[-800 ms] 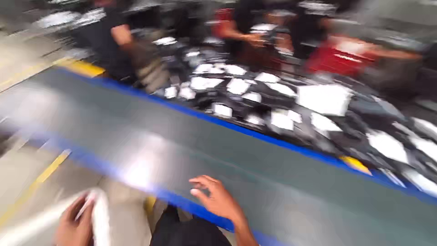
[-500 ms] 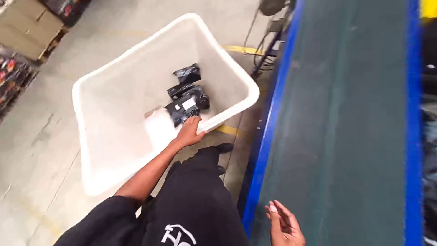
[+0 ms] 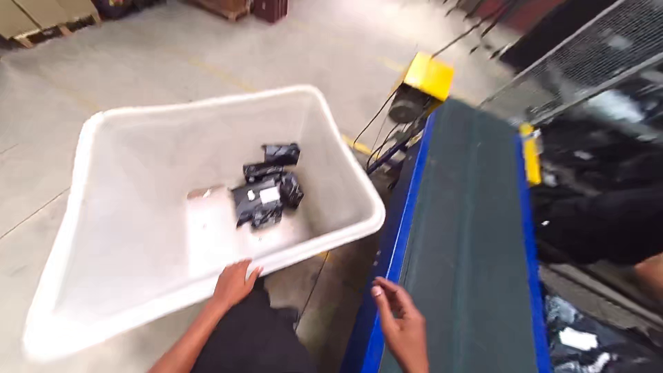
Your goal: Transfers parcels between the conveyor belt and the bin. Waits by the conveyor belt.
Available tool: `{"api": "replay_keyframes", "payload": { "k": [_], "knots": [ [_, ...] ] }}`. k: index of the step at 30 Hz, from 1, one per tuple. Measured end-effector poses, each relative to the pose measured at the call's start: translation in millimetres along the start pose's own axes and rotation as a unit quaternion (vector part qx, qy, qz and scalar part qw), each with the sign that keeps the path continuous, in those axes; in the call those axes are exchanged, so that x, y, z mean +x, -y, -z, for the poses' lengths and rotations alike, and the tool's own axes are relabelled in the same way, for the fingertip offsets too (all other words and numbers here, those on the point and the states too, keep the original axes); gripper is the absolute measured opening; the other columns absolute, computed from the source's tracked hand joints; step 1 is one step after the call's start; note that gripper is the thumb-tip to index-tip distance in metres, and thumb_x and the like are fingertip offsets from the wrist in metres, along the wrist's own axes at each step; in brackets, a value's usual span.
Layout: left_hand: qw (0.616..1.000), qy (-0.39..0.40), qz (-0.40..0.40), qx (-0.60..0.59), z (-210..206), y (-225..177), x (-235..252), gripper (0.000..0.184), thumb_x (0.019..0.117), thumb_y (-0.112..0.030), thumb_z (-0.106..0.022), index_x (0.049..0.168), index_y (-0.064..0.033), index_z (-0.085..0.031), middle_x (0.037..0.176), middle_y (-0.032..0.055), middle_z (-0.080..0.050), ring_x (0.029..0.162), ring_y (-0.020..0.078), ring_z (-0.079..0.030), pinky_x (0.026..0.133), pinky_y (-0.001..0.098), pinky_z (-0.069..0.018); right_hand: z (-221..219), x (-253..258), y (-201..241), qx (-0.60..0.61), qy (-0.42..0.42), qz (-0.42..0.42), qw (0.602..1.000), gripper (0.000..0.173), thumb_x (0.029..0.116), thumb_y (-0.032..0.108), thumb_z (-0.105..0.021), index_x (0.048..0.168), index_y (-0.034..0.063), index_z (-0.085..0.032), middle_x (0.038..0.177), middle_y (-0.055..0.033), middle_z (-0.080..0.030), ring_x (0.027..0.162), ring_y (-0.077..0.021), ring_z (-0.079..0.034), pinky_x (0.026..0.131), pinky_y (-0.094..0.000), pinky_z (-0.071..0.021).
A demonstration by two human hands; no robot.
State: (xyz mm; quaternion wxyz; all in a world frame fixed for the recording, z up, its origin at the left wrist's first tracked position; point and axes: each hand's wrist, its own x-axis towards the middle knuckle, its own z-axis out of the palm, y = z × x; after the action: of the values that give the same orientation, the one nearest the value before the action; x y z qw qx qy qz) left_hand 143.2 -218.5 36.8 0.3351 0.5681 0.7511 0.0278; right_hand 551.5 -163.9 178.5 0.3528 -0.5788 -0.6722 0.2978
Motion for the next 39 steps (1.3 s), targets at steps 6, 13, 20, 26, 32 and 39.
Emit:
{"api": "replay_keyframes", "payload": {
  "k": [6, 13, 20, 26, 32, 39],
  "knots": [
    [0.998, 0.001, -0.012, -0.069, 2, 27, 18, 0.074, 0.1002, -0.071, -0.032, 0.114, -0.0134, -0.075, 0.115, 0.0094, -0.074, 0.113, 0.0271, -0.069, 0.098, 0.0553, -0.0543, -116, 38, 36, 0.039, 0.165, -0.008, 0.986, 0.027, 0.1006, 0.022, -0.066, 0.123, 0.0082, -0.07, 0.113, -0.0026, -0.074, 0.098, -0.0107, -0.073, 0.086, -0.0338, -0.0645],
    [0.985, 0.065, 0.009, -0.16, 5, 39, 36, 0.066, 0.098, -0.07, -0.041, 0.11, -0.015, -0.075, 0.106, 0.0074, -0.074, 0.101, 0.0257, -0.071, 0.09, 0.0559, -0.056, -164, 79, 45, 0.013, 0.243, -0.01, 0.97, 0.029, 0.102, 0.032, -0.063, 0.125, 0.0153, -0.069, 0.112, 0.0024, -0.074, 0.096, -0.0073, -0.072, 0.081, -0.032, -0.0643],
    [0.962, 0.081, 0.097, -0.244, 12, 38, 39, 0.052, 0.1018, -0.056, -0.048, 0.121, -0.0144, -0.071, 0.097, 0.0079, -0.074, 0.09, 0.0251, -0.072, 0.085, 0.0554, -0.0585, -222, 181, 8, -0.095, 0.443, -0.03, 0.891, 0.045, 0.1024, 0.041, -0.058, 0.137, 0.0111, -0.061, 0.119, -0.0057, -0.071, 0.101, -0.0154, -0.071, 0.088, -0.0391, -0.0615],
    [0.951, 0.02, 0.233, -0.204, 3, 29, 57, 0.052, 0.1007, -0.061, -0.044, 0.12, -0.0226, -0.073, 0.077, -0.0014, -0.072, 0.071, 0.0179, -0.07, 0.067, 0.0505, -0.0581, -356, 283, -107, -0.129, 0.63, -0.042, 0.765, 0.042, 0.1024, 0.034, -0.057, 0.133, 0.0062, -0.061, 0.114, -0.012, -0.072, 0.094, -0.024, -0.073, 0.087, -0.0467, -0.0596],
    [0.925, 0.049, 0.364, -0.102, 1, 14, 72, 0.055, 0.0977, -0.068, -0.042, 0.114, -0.0281, -0.075, 0.083, -0.0054, -0.076, 0.076, 0.0161, -0.073, 0.066, 0.0531, -0.0578, -498, 335, -259, -0.196, 0.673, -0.073, 0.709, 0.041, 0.1005, 0.035, -0.056, 0.13, 0.0062, -0.064, 0.112, -0.0164, -0.072, 0.107, -0.0344, -0.068, 0.097, -0.0598, -0.0517],
    [0.924, -0.008, 0.372, -0.089, -4, 10, 76, 0.042, 0.0976, -0.053, -0.053, 0.104, -0.0199, -0.079, 0.081, -0.0048, -0.076, 0.072, 0.0113, -0.073, 0.062, 0.0444, -0.0588, -624, 334, -378, -0.207, 0.604, -0.151, 0.755, 0.038, 0.1034, 0.034, -0.054, 0.127, 0.0071, -0.065, 0.112, -0.0161, -0.072, 0.107, -0.0349, -0.069, 0.094, -0.0592, -0.0536]
  ]
}}
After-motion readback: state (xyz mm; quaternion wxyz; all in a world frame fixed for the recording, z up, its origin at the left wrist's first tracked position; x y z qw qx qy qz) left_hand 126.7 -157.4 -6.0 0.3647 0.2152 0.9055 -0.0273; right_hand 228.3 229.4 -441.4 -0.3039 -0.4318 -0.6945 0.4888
